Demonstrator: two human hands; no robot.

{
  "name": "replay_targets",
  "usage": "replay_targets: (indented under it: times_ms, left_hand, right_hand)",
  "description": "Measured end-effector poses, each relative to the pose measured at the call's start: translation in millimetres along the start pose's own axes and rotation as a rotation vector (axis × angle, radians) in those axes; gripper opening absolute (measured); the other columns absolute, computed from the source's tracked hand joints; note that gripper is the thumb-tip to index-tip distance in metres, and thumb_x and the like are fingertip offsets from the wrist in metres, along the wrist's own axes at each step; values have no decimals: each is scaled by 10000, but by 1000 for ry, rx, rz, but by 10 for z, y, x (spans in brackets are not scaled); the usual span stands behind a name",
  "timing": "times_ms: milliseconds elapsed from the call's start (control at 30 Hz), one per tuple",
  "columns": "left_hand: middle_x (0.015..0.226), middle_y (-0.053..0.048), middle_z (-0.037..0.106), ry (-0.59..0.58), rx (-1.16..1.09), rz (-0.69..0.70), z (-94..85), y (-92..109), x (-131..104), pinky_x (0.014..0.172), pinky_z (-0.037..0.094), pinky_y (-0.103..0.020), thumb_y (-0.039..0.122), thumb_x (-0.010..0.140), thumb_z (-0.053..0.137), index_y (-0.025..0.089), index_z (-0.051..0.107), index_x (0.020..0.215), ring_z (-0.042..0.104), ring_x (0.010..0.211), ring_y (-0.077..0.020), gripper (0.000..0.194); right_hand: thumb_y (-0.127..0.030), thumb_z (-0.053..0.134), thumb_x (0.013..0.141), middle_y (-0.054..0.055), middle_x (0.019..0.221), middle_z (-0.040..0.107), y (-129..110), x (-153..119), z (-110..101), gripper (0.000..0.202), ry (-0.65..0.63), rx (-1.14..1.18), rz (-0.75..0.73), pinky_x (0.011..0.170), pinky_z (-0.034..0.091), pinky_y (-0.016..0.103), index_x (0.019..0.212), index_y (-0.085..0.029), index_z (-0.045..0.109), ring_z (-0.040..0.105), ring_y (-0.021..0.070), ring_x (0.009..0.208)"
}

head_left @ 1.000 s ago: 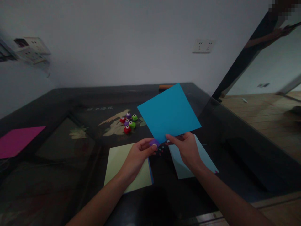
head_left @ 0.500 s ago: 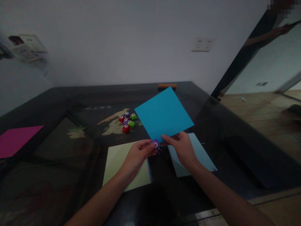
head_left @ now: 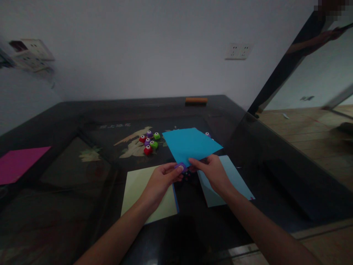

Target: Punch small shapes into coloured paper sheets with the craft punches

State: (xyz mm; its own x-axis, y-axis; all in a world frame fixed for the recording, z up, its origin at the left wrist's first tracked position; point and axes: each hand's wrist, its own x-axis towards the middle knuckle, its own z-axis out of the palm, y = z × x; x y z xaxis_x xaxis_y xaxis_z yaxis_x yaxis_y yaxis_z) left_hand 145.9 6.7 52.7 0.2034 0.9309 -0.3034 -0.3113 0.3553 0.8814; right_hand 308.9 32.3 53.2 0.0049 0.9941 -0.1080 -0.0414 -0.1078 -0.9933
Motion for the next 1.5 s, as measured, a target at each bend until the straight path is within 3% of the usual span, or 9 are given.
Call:
replay_targets:
  times_ms: [1500]
  left_hand:
    - [880, -86, 715, 10, 71, 49, 2, -8, -20, 727, 450, -255, 345, 678, 768, 111, 696, 935, 593, 739, -143, 355]
  right_hand:
    - [-380, 749, 634, 66, 599, 715, -18, -50, 11, 243, 6, -169, -94, 581, 520, 326, 587, -151, 683, 672, 218, 579]
